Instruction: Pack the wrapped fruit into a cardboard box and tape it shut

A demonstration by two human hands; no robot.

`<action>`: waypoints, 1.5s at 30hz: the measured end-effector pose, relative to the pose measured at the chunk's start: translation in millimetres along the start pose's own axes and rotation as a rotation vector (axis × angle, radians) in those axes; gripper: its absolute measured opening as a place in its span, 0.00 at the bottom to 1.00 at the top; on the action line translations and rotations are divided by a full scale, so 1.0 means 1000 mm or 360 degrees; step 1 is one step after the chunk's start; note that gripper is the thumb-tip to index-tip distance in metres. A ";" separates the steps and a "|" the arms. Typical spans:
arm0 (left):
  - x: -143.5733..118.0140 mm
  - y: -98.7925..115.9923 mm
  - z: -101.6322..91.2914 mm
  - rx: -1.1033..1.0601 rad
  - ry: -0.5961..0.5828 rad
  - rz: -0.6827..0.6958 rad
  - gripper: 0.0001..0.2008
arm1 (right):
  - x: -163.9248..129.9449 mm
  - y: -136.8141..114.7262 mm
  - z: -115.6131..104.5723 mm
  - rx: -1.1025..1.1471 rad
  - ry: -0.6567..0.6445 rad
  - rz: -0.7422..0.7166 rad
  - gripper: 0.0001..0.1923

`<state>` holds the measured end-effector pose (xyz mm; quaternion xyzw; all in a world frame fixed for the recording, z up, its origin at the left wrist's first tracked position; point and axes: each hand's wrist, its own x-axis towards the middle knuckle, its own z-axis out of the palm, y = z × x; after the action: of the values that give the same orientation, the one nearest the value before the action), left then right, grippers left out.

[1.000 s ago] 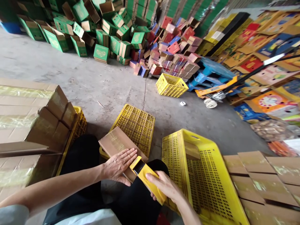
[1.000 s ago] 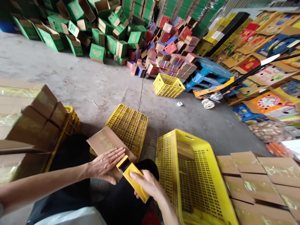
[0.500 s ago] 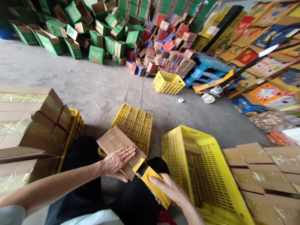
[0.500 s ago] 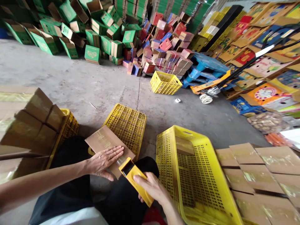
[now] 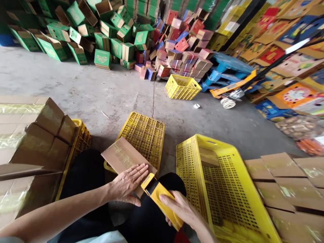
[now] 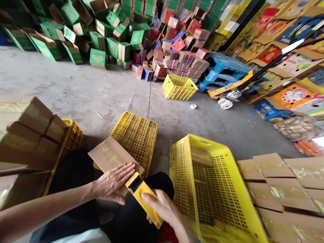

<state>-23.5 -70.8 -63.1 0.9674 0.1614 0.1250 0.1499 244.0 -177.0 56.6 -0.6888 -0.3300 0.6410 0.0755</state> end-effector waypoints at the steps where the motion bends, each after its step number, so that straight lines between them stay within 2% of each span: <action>1: 0.000 0.000 0.000 -0.0010 -0.0004 -0.0002 0.61 | -0.001 0.005 -0.002 0.0014 -0.0012 0.0002 0.33; 6: -0.001 0.002 -0.004 -0.0048 -0.0035 -0.0045 0.62 | -0.006 0.026 -0.011 0.0080 0.0012 0.0025 0.34; 13: 0.001 0.012 -0.014 -0.0017 -0.0036 -0.0037 0.64 | -0.012 0.019 -0.013 0.0080 -0.0030 -0.0028 0.31; 20: 0.004 0.033 -0.001 -0.0011 -0.0100 0.0072 0.62 | -0.009 0.027 -0.010 0.0096 -0.0070 -0.0123 0.31; 24: 0.005 0.031 0.004 -0.0004 -0.0108 0.0061 0.59 | -0.011 0.035 -0.012 0.0022 -0.0085 -0.0155 0.29; 30: 0.010 0.027 0.000 0.0021 -0.0152 0.0058 0.61 | -0.026 0.052 -0.024 -0.0018 0.0037 0.0010 0.27; 35: 0.012 0.031 -0.004 0.0038 -0.0130 0.0127 0.61 | -0.025 0.063 -0.030 0.0070 0.0003 -0.0116 0.28; 40: 0.016 0.033 -0.003 -0.0019 -0.0220 0.0291 0.56 | -0.020 0.067 -0.031 0.0008 -0.0057 -0.0159 0.27; 45: 0.021 0.029 0.000 -0.0001 -0.0236 0.0286 0.58 | -0.026 0.068 -0.034 -0.0089 0.0010 -0.0165 0.24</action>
<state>3.8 -89.6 -49.5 0.9845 0.0624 0.0661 0.1498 300.7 -233.1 48.2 -0.6746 -0.3829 0.6245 0.0906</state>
